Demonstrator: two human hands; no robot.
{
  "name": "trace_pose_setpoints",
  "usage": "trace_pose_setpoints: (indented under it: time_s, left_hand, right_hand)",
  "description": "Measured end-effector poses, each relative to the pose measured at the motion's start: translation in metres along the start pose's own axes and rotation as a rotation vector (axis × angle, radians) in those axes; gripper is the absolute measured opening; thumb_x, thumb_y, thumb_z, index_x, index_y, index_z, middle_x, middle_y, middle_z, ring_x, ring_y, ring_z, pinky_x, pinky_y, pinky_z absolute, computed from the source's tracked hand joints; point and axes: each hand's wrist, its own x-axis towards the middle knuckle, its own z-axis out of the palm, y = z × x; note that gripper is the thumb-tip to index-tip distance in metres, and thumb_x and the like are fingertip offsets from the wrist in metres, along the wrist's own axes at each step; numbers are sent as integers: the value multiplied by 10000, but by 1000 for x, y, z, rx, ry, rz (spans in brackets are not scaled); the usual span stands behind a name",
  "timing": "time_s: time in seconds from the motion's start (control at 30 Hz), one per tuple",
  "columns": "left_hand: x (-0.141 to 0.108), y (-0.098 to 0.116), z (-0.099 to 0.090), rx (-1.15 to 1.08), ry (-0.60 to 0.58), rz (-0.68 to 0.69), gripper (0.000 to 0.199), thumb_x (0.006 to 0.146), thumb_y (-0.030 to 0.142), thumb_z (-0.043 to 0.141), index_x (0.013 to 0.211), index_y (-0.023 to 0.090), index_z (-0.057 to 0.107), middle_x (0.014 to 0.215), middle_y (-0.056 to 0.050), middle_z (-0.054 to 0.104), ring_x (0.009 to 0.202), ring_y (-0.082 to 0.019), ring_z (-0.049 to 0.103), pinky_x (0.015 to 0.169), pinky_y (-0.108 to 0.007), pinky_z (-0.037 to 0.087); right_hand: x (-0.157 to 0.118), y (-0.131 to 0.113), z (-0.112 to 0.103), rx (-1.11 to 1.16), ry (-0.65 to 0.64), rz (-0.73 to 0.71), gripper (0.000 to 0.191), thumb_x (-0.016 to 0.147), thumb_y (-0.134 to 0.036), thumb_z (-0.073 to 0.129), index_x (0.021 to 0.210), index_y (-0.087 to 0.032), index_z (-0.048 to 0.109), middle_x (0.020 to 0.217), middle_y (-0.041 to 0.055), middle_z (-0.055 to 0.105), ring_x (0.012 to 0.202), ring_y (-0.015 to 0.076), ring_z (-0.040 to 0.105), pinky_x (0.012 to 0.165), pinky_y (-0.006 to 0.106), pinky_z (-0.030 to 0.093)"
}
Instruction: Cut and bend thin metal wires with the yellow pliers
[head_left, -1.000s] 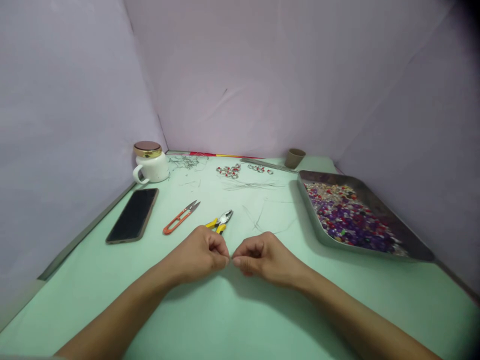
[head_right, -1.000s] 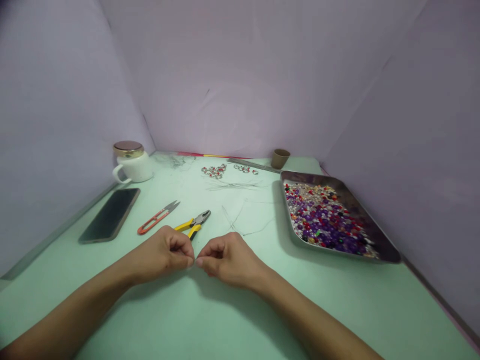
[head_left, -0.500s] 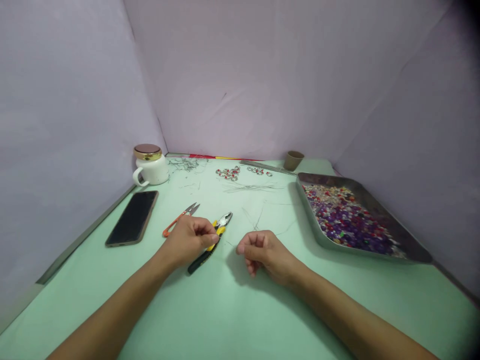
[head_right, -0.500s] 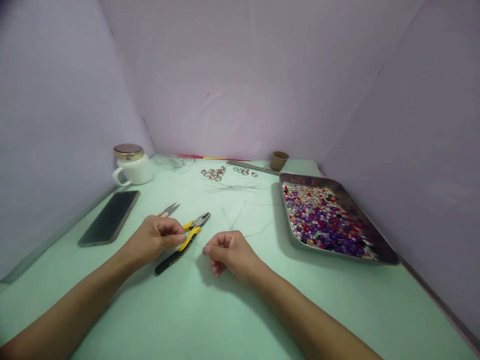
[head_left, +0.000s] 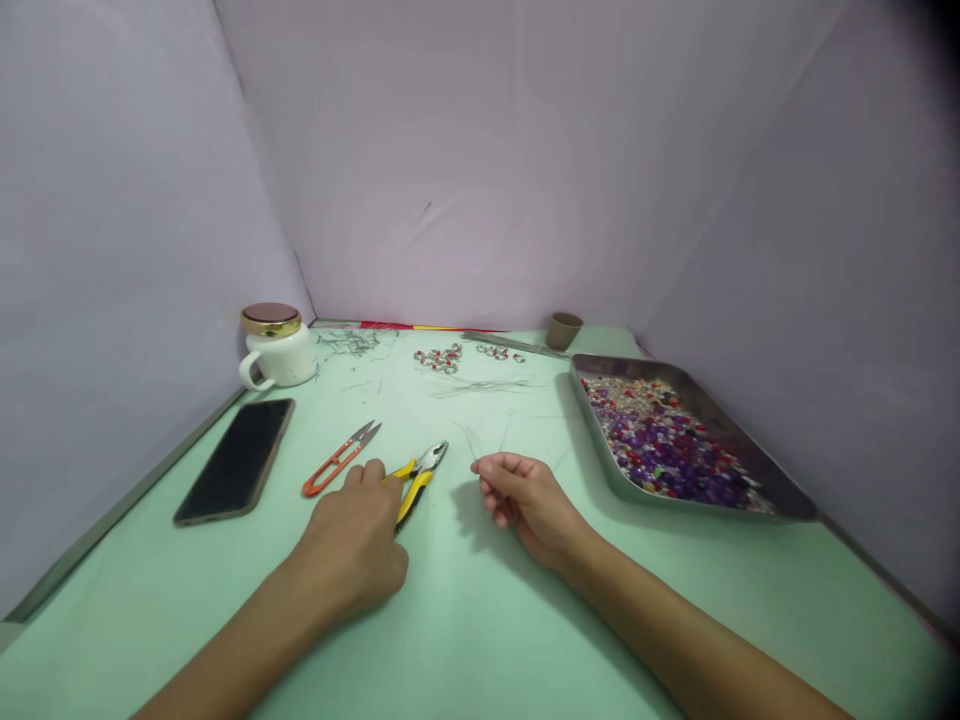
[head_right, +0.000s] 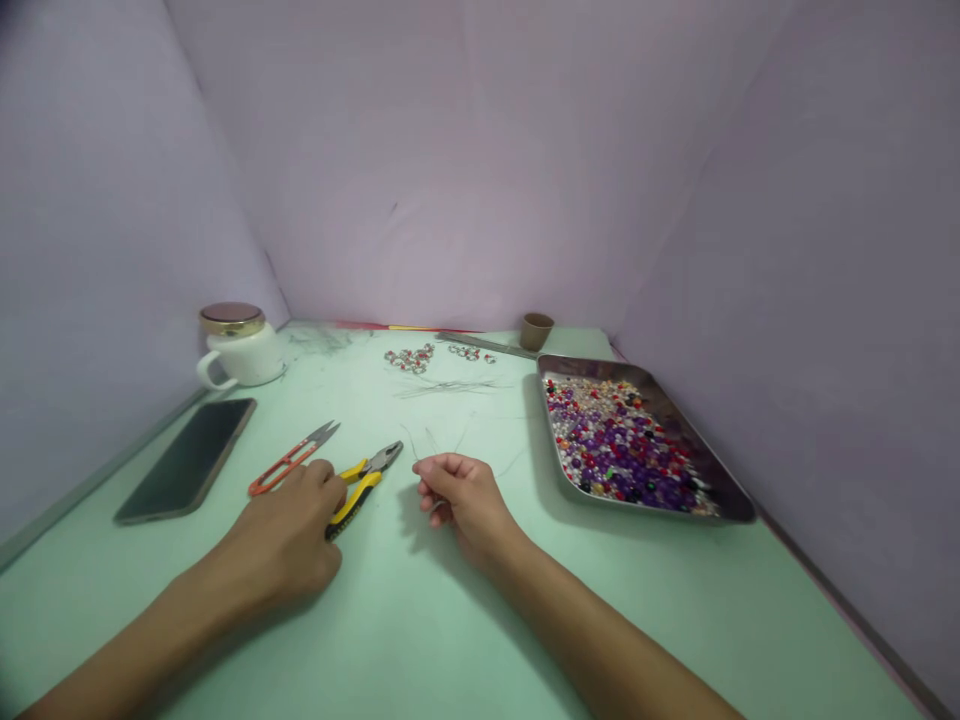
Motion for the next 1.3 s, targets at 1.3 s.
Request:
trace_pose_setpoints:
  time_s: [1.3]
  left_hand:
    - [-9, 16, -17, -1072, -377, 35, 382, 466, 86, 337, 803, 208, 469, 615, 52, 345, 518, -86, 286, 481, -229, 217]
  right_hand:
    - [-3, -20, 2, -490, 213, -149, 103, 635, -192, 550, 542, -150, 534, 440, -27, 525, 353, 70, 471, 340, 175, 380]
